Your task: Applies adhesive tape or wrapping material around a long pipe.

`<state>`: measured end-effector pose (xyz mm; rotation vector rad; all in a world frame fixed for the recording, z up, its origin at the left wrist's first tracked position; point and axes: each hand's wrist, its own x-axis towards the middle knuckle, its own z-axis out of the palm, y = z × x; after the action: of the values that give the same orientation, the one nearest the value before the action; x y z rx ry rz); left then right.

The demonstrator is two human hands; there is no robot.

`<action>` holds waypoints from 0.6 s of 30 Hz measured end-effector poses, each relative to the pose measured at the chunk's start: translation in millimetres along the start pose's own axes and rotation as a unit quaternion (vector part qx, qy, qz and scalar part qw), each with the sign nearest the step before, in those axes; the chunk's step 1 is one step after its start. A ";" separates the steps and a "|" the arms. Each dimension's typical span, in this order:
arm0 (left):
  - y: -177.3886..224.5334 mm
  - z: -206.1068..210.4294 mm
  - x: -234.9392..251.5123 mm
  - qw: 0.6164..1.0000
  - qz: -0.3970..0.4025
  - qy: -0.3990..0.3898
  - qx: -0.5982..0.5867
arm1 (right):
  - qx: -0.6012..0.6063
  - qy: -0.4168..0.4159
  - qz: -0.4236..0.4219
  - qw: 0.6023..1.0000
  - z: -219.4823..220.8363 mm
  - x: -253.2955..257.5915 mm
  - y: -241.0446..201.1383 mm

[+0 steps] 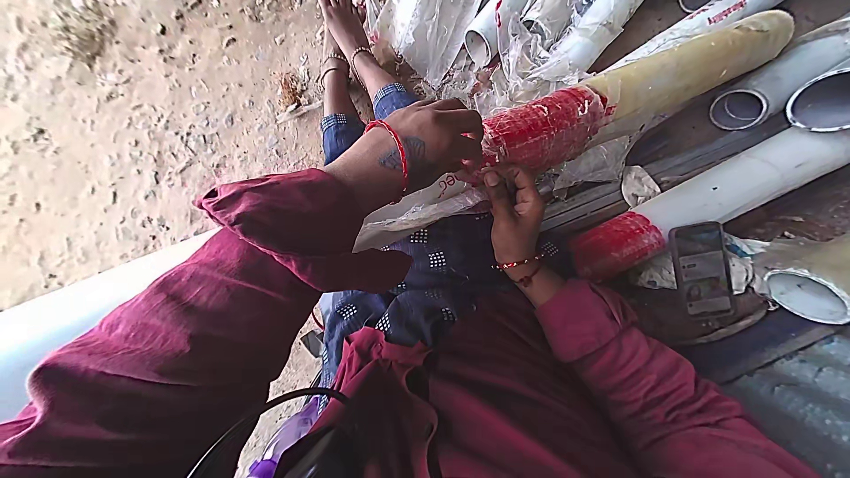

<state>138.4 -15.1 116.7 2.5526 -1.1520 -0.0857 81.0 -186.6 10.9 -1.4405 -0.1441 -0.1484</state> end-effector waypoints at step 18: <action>10.0 15.3 20.0 0.994 -0.079 0.049 -0.066 | 0.006 0.030 -0.003 1.000 4.9 -4.1 4.9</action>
<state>141.7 -40.3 107.2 2.4962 -0.8789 -0.0719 77.9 -181.1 5.9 -1.4222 -0.0995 -0.1949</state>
